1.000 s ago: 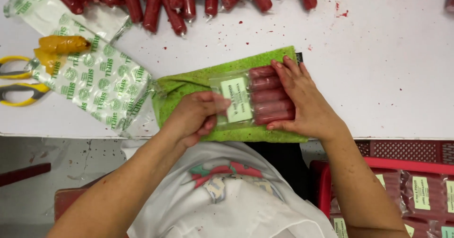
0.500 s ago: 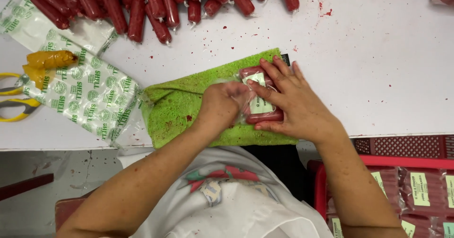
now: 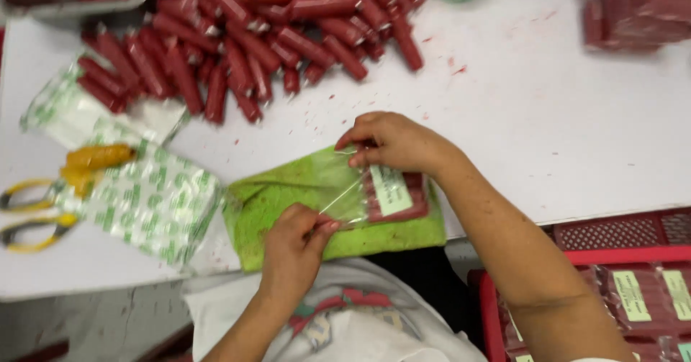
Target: Manually packaging small red sausages into plastic bags and applying labels.
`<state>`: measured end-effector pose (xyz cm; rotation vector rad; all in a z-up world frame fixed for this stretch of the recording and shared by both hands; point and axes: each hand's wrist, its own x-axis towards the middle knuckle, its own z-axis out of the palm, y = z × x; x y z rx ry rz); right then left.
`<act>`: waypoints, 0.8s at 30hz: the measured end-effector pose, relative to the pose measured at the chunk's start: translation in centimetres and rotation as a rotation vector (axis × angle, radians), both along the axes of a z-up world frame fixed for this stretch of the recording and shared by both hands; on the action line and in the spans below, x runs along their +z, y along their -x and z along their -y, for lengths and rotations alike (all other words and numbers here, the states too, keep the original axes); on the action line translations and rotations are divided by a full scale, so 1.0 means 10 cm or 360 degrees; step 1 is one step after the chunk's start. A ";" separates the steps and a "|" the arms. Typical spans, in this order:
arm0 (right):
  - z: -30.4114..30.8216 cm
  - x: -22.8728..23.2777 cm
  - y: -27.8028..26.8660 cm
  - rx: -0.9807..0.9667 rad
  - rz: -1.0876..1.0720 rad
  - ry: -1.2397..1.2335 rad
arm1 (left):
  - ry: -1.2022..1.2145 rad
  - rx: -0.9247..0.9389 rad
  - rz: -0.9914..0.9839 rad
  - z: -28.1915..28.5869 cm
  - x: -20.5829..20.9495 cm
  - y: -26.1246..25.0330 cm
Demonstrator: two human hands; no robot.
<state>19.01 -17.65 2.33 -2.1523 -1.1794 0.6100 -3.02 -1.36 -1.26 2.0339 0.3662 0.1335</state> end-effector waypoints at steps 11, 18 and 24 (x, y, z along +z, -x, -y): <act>0.96 -0.22 1.15 -0.0730 0.0058 -0.1422 | -0.0055 -0.0621 0.0332 0.09 0.36 -0.30; 0.99 -0.25 1.26 -0.1000 0.0183 -0.1269 | 0.0337 0.0030 -0.0424 0.28 0.42 -0.29; 0.88 0.14 1.12 -0.1098 -0.0748 -0.0970 | -0.1762 -0.0517 0.1502 0.43 0.22 -0.37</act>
